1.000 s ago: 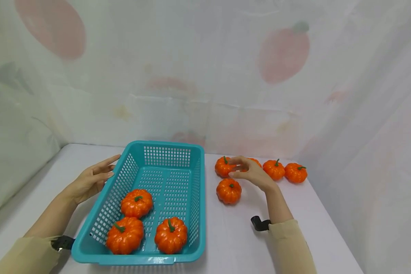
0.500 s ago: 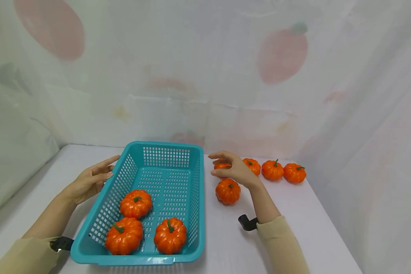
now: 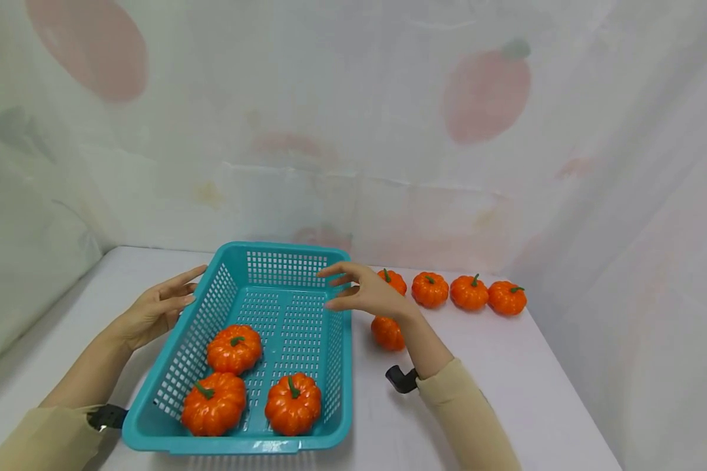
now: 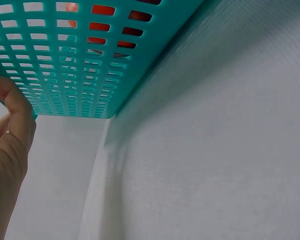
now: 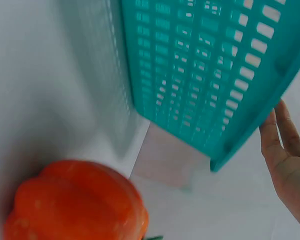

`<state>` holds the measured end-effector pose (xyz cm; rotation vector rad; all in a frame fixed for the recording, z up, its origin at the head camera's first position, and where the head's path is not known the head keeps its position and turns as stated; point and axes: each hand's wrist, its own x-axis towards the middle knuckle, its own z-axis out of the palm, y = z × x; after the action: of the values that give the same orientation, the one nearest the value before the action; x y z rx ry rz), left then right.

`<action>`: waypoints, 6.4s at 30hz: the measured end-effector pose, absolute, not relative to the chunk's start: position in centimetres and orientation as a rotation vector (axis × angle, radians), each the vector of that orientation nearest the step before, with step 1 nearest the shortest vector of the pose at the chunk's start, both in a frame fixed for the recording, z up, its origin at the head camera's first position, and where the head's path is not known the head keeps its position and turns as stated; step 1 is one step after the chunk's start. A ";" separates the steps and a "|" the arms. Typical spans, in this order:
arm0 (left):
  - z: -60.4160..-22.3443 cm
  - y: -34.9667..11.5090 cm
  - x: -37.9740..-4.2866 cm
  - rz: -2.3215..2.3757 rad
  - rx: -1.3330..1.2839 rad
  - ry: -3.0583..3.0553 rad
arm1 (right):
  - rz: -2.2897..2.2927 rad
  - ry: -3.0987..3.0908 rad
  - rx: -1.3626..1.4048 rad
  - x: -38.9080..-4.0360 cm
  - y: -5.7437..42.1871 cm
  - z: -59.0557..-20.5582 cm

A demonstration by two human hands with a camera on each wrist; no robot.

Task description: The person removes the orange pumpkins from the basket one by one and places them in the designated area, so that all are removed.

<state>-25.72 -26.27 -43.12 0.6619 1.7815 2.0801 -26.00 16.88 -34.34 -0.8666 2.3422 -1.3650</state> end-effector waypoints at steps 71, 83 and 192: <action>-43.1 -26.2 -25.7 2.086 0.675 1.776 | -0.598 2.248 -1.189 -25.4 3.3 -38.7; -43.1 -26.1 -25.6 2.082 0.675 1.780 | -0.633 2.333 -1.201 -25.7 3.9 -37.8; -43.4 -26.2 -26.1 2.071 0.702 1.795 | -1.353 2.687 0.093 -20.3 34.3 -42.2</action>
<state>-26.09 -26.17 -43.44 0.7016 1.7952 2.0705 -20.26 34.30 -42.22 0.0926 2.6869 -1.3532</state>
